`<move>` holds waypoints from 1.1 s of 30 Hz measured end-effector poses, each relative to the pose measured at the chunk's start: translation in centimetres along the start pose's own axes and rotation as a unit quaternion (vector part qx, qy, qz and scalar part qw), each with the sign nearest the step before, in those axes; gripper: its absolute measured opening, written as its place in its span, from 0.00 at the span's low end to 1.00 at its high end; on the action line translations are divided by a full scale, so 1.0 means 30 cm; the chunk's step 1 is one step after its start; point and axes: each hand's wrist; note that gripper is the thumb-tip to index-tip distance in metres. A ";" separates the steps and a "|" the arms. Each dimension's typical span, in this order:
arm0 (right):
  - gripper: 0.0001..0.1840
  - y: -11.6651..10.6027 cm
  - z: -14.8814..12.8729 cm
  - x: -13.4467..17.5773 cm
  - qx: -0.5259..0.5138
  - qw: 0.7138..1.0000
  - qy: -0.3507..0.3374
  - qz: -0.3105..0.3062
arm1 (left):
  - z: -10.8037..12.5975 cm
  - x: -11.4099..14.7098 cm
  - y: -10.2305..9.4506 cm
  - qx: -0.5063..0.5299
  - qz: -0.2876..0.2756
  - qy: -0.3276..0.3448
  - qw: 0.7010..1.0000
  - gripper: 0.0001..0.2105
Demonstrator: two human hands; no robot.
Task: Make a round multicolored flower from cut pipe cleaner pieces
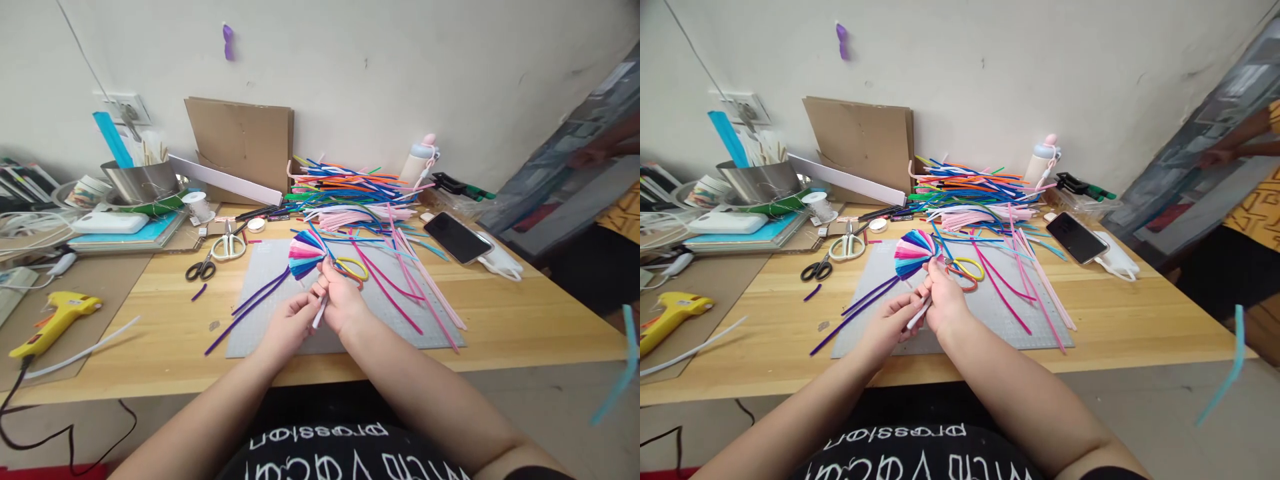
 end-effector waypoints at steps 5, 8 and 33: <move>0.12 0.005 0.010 0.007 -0.003 0.999 0.032 0.012 | 0.020 0.014 0.017 -0.213 0.112 0.230 0.943 0.08; 0.12 0.013 0.010 0.022 0.007 0.997 0.054 0.047 | 0.017 0.015 0.026 -0.159 0.085 0.271 0.945 0.08; 0.17 -0.017 0.013 0.026 0.173 0.981 -0.088 -0.025 | -0.086 0.091 0.042 0.142 0.038 0.046 0.988 0.12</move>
Point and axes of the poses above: each hand's wrist, its own x-axis away from the middle knuckle, its own y-axis out of the palm, z = x × y, and after that the axes turned 12 degrees about y, right-handed
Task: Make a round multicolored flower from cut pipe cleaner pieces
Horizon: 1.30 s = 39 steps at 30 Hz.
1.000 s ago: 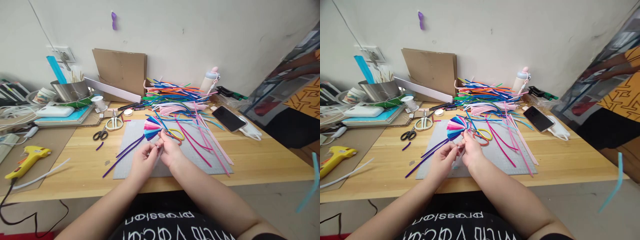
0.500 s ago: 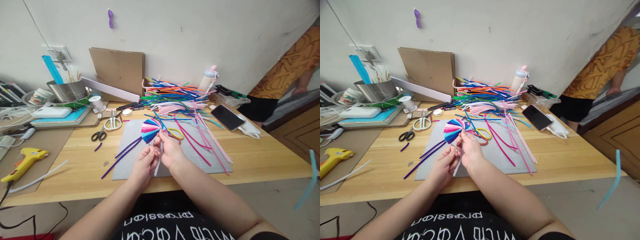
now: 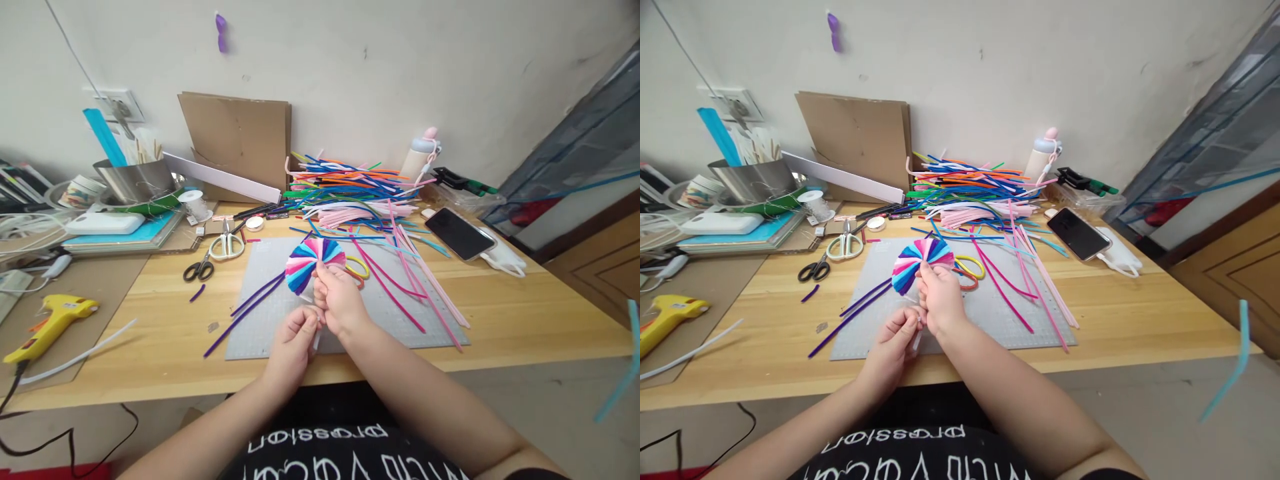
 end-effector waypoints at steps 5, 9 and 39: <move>0.19 -0.027 -0.016 0.011 0.074 0.997 -0.024 -0.029 | 0.054 0.061 -0.026 -0.314 -0.069 0.248 0.914 0.05; 0.19 -0.050 -0.055 0.035 0.177 0.978 -0.013 -0.109 | 0.166 0.013 -0.054 -0.444 0.037 0.389 0.806 0.13; 0.10 -0.092 -0.089 -0.023 0.137 0.970 0.185 -0.079 | 0.243 -0.181 -0.091 -0.517 -0.018 0.296 0.803 0.02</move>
Point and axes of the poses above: each hand's wrist, its own x-axis away from the middle knuckle, its own y-axis out of the palm, z = x × y, and after that the axes turned 12 degrees about y, right-handed
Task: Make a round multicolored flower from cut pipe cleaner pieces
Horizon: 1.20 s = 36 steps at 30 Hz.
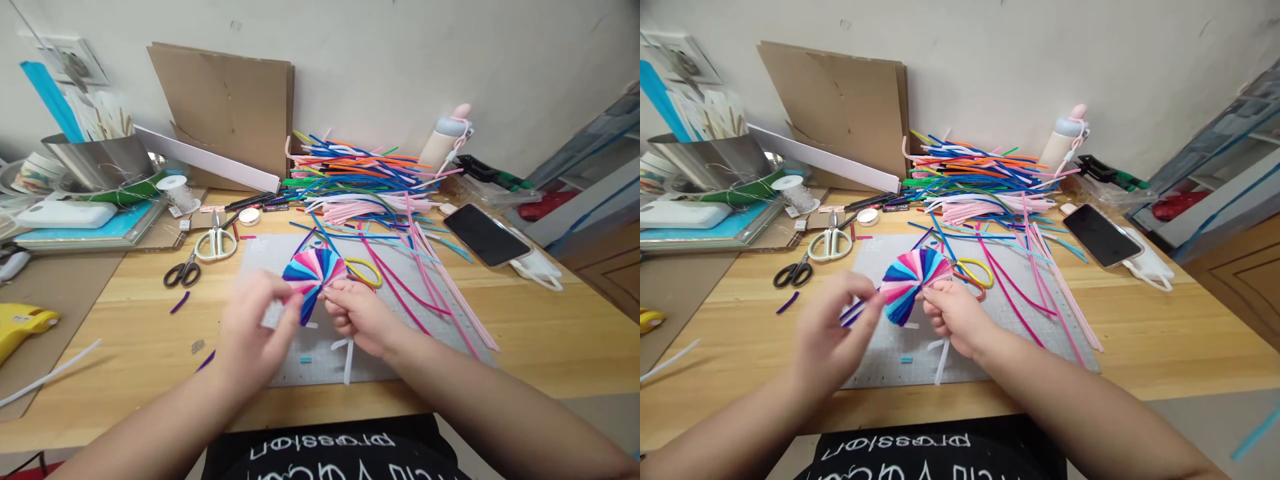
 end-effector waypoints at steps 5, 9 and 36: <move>0.07 0.046 -0.027 -0.008 -0.153 0.987 -0.049 0.025 | 0.070 0.066 0.080 0.146 -0.245 -0.188 0.940 0.11; 0.05 0.079 -0.041 -0.006 -0.200 0.976 -0.078 0.032 | 0.082 0.089 0.140 0.308 -0.156 -0.296 0.891 0.11; 0.12 0.092 -0.027 -0.042 -0.287 0.958 0.004 -0.007 | 0.073 0.170 0.140 0.173 -0.003 0.006 0.985 0.12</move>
Point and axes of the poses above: each hand's wrist, its own x-axis away from the middle knuckle, its own y-axis out of the palm, z = x × y, and after that the axes turned 12 degrees about y, right-handed
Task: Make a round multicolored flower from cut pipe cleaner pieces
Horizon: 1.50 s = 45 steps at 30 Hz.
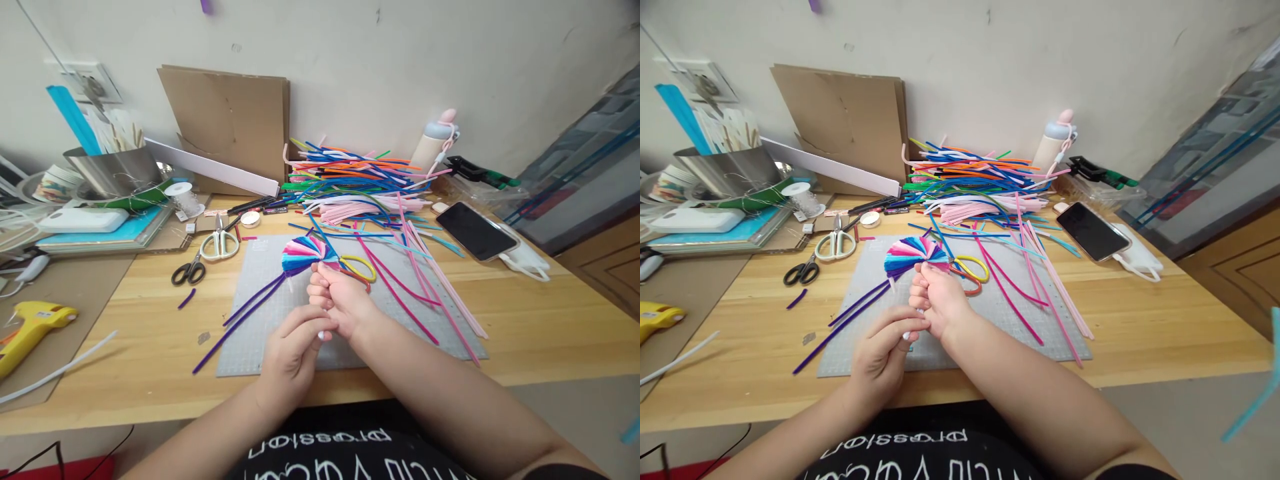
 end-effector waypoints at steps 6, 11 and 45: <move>0.12 -0.008 -0.001 -0.020 0.028 0.998 -0.054 0.001 | -0.003 -0.011 0.022 0.291 0.063 -0.263 0.918 0.14; 0.15 -0.010 -0.002 -0.015 0.038 0.998 -0.053 -0.009 | 0.005 0.001 0.015 0.281 0.036 -0.253 0.925 0.16; 0.19 -0.028 0.013 -0.012 -0.017 0.997 -0.028 -0.064 | 0.023 -0.030 0.020 0.270 0.034 -0.213 0.939 0.09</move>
Point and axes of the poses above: each hand's wrist, its own x-axis away from the middle knuckle, its own y-axis out of the palm, z = x × y, and after that the axes turned 12 degrees about y, right-handed
